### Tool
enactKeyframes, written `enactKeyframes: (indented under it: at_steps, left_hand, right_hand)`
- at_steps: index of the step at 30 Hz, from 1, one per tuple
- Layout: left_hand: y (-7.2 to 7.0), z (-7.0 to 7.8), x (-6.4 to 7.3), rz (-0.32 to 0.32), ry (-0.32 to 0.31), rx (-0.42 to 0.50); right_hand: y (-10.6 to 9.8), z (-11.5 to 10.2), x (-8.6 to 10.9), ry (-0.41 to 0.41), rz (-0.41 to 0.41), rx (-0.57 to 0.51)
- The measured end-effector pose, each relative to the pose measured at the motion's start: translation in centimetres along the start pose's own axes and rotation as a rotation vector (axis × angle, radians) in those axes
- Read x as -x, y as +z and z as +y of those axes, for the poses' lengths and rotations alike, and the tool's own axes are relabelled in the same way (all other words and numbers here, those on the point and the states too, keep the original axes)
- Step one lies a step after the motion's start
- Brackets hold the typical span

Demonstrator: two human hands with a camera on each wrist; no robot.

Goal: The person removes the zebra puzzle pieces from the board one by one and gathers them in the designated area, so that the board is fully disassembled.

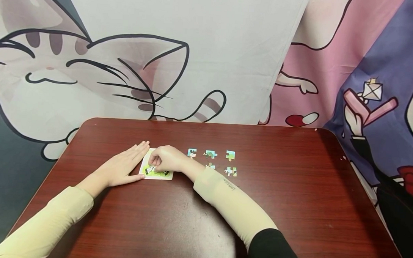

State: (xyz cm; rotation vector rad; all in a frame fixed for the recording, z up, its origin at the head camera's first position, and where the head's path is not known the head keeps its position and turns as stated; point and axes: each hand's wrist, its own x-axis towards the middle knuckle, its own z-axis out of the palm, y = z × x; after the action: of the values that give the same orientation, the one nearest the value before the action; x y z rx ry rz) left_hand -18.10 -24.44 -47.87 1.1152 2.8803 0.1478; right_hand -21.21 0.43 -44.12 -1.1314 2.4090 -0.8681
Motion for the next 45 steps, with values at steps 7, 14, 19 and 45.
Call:
enactKeyframes:
  at_steps: [7,14,19,45]
  left_hand:
    - [0.1,-0.1,0.0,0.005,0.006,-0.008]
    - [-0.2,0.0,-0.1,0.010,0.011,-0.013]
    - [-0.4,0.2,-0.2,0.009,0.014,-0.021]
    - [0.1,0.1,0.0,0.010,0.015,-0.027]
  right_hand:
    - [0.4,0.2,-0.9,-0.008,-0.010,0.023]
    - [0.2,0.3,-1.5,-0.026,-0.035,0.035]
    - [0.2,0.5,-1.7,-0.041,-0.058,0.057]
    - [0.5,0.4,-1.8,-0.121,-0.112,0.160]
